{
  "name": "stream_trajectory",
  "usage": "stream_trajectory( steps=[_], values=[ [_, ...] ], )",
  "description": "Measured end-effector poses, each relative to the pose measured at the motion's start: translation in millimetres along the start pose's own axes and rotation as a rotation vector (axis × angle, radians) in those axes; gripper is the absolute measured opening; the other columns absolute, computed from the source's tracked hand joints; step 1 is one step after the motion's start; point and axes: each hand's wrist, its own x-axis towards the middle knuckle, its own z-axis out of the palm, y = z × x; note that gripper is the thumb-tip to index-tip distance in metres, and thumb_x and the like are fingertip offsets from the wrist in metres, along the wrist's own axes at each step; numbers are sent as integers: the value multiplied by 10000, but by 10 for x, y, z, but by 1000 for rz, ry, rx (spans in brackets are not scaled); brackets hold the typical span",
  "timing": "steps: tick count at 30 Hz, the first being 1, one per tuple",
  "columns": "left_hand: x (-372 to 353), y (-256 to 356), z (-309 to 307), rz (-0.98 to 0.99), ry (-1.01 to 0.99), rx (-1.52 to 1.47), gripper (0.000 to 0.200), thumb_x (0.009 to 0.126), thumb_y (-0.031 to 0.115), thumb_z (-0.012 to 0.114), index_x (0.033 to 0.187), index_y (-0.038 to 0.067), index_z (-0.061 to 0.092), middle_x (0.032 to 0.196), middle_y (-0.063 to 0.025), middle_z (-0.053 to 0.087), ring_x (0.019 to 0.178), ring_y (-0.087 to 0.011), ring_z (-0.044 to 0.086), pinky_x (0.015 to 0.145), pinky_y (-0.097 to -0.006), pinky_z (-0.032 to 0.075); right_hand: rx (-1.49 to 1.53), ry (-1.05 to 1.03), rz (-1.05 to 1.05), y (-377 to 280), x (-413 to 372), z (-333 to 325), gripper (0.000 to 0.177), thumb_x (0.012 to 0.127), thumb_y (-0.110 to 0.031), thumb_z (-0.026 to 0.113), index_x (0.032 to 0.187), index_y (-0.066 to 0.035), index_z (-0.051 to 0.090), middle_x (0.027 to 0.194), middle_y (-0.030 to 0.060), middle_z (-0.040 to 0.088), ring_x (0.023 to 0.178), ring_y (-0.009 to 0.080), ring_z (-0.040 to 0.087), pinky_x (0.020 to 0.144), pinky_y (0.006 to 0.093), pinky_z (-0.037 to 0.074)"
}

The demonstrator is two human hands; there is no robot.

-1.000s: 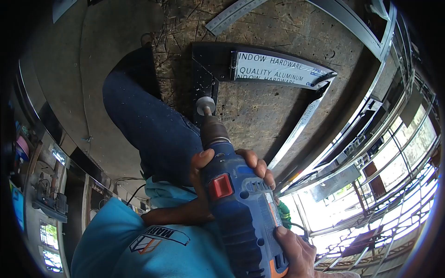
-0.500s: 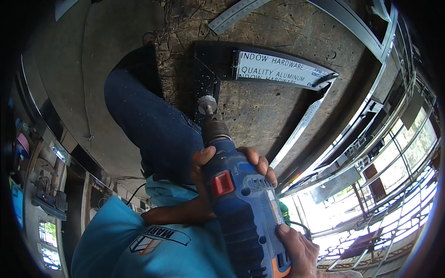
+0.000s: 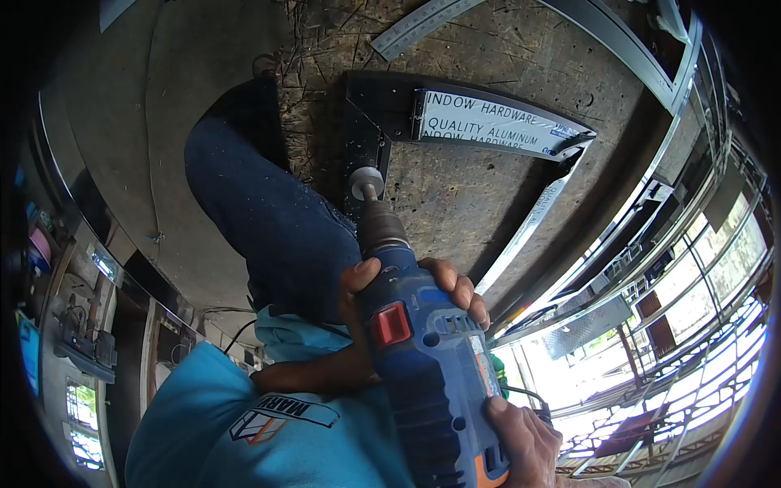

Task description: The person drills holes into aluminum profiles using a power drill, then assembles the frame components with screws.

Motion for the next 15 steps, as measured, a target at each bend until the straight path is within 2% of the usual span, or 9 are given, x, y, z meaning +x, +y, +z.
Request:
stream_trajectory(
  steps=[15],
  values=[
    [-7, 15, -62, -2, -66, -20, 685, 751, 612, 434, 1086, 17, 493, 1036, -182, 541, 1076, -330, 507, 913, -465, 445, -31, -31, 53, -117, -700, -429, 746, 749, -210, 721, 1375, -45, 351, 1058, 257, 582, 930, 421, 594, 798, 478, 468]
  ],
)
